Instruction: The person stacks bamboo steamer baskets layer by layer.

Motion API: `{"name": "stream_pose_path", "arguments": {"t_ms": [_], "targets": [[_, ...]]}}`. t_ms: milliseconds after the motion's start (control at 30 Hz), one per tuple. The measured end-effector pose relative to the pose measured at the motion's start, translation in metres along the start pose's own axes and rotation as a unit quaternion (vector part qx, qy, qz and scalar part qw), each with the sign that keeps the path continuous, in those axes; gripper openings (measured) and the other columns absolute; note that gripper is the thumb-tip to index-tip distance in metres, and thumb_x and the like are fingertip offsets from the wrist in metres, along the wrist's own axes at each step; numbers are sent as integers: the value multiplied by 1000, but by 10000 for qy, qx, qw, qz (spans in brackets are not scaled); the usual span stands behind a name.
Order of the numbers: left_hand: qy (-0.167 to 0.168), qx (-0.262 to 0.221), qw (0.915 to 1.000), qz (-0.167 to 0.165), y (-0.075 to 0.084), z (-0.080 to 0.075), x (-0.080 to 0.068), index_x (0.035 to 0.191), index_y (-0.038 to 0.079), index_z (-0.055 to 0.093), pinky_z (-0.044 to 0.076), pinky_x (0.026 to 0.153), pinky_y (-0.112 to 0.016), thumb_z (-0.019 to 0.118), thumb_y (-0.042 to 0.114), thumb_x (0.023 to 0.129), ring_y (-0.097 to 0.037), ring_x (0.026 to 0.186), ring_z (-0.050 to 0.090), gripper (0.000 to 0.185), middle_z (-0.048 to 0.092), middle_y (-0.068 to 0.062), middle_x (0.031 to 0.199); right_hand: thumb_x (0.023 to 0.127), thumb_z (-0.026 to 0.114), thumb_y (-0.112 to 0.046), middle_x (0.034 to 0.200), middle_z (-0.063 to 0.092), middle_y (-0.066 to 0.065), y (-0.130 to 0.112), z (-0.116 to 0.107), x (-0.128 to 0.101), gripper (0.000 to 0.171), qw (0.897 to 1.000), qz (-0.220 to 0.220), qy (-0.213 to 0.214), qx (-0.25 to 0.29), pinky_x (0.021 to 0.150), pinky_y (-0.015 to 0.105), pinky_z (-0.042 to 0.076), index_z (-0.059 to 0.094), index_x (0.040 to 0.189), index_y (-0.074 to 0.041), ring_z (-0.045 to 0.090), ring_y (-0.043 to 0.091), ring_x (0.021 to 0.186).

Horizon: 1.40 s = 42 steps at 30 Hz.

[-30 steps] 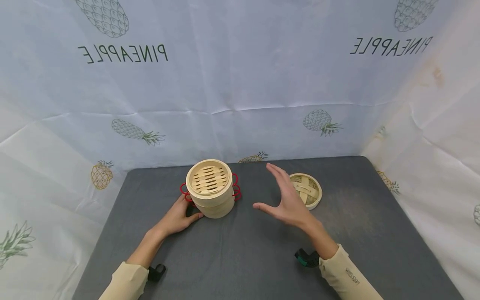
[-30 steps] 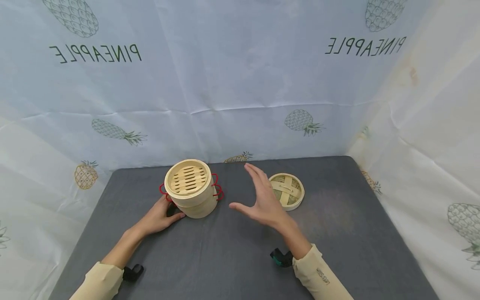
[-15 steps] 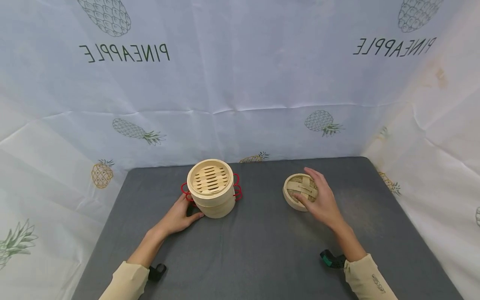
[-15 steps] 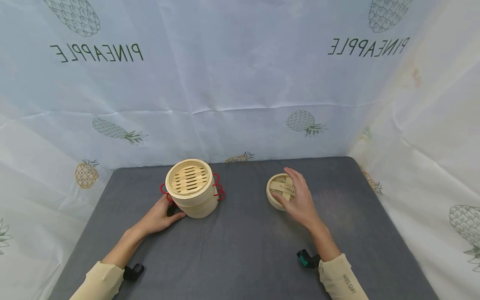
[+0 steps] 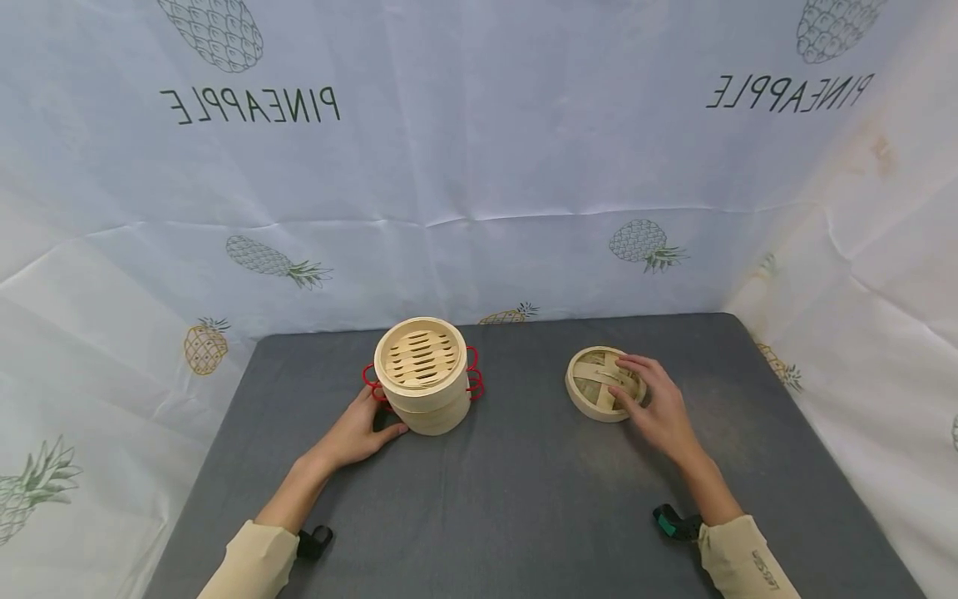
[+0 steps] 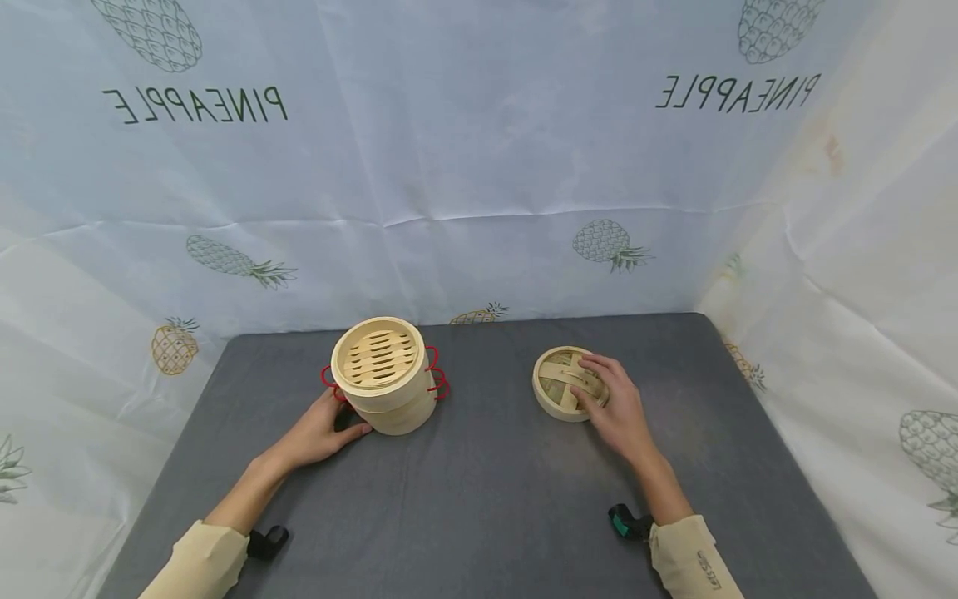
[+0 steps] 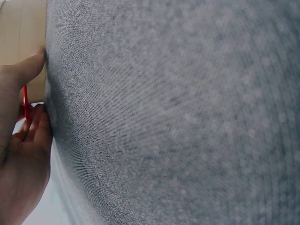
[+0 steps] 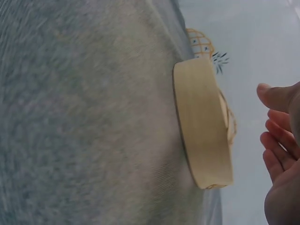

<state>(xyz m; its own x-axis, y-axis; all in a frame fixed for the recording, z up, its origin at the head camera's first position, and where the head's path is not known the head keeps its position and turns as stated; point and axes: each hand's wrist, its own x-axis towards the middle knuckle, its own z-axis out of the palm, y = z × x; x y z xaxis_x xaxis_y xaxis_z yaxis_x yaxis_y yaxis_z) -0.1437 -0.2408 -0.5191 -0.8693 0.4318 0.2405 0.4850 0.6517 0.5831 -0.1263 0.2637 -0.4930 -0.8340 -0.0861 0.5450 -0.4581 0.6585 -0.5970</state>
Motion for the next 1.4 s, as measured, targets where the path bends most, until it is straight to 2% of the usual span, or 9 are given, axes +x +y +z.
{"name": "stream_pose_path", "arguments": {"t_ms": [167,267,467,700,933,1033,1133,1333,1400], "targets": [[183,-107,9995,251,-11,4,-2,146,8,60,54,104,-57,88,22,92,-35,127,61,62,60,-22,141,90,83,5,129,71,23,9,4,-1,34,9998,173,46,-19,104,3,34,75,123,5,66,44,120],[282,-236,9983,448,-20,9,-3,145,12,61,56,99,-47,87,30,94,-29,123,61,61,60,-19,137,91,83,3,127,72,22,16,7,-1,31,9997,237,-8,-88,104,3,34,76,121,5,67,41,118],[247,-384,9971,601,-27,12,-4,144,13,62,57,89,-38,88,32,94,-25,115,63,59,61,-17,132,92,83,1,121,75,18,27,12,-1,28,9996,275,-58,-98,99,8,43,77,119,2,69,33,112],[164,-374,9984,386,-28,13,-3,145,17,61,58,92,-40,89,31,93,-24,116,63,61,61,-13,134,93,82,2,111,77,15,32,15,0,20,9997,245,34,-42,85,13,49,78,113,1,70,29,101],[244,-324,9980,492,-20,10,-2,144,13,61,57,89,-41,87,31,94,-26,113,63,60,61,-16,131,93,82,1,107,76,15,35,18,2,17,9994,299,150,-91,81,9,46,79,110,1,68,22,93],[175,-279,9988,361,-25,12,-1,145,16,60,58,91,-42,89,29,93,-24,115,64,61,61,-13,133,94,83,0,108,77,15,37,18,3,17,9992,349,140,-123,81,8,45,79,110,0,68,18,93],[38,-263,9995,158,-17,8,-1,145,15,60,58,96,-47,89,24,92,-27,119,64,62,60,-14,135,94,82,-2,108,77,14,39,18,3,16,9991,374,123,-159,81,7,45,79,109,-1,68,19,94],[221,-356,9974,585,-23,10,-2,145,12,60,57,91,-39,86,30,95,-25,116,63,58,60,-17,132,95,82,-1,107,77,14,39,18,4,14,9991,390,82,-119,78,9,46,79,109,-1,64,5,91],[229,-338,9977,532,-19,8,-3,145,12,61,57,91,-43,87,30,94,-27,115,63,59,60,-18,132,95,82,-1,107,77,14,39,18,4,14,9991,399,76,-101,79,8,46,79,109,-1,63,3,92]]}}
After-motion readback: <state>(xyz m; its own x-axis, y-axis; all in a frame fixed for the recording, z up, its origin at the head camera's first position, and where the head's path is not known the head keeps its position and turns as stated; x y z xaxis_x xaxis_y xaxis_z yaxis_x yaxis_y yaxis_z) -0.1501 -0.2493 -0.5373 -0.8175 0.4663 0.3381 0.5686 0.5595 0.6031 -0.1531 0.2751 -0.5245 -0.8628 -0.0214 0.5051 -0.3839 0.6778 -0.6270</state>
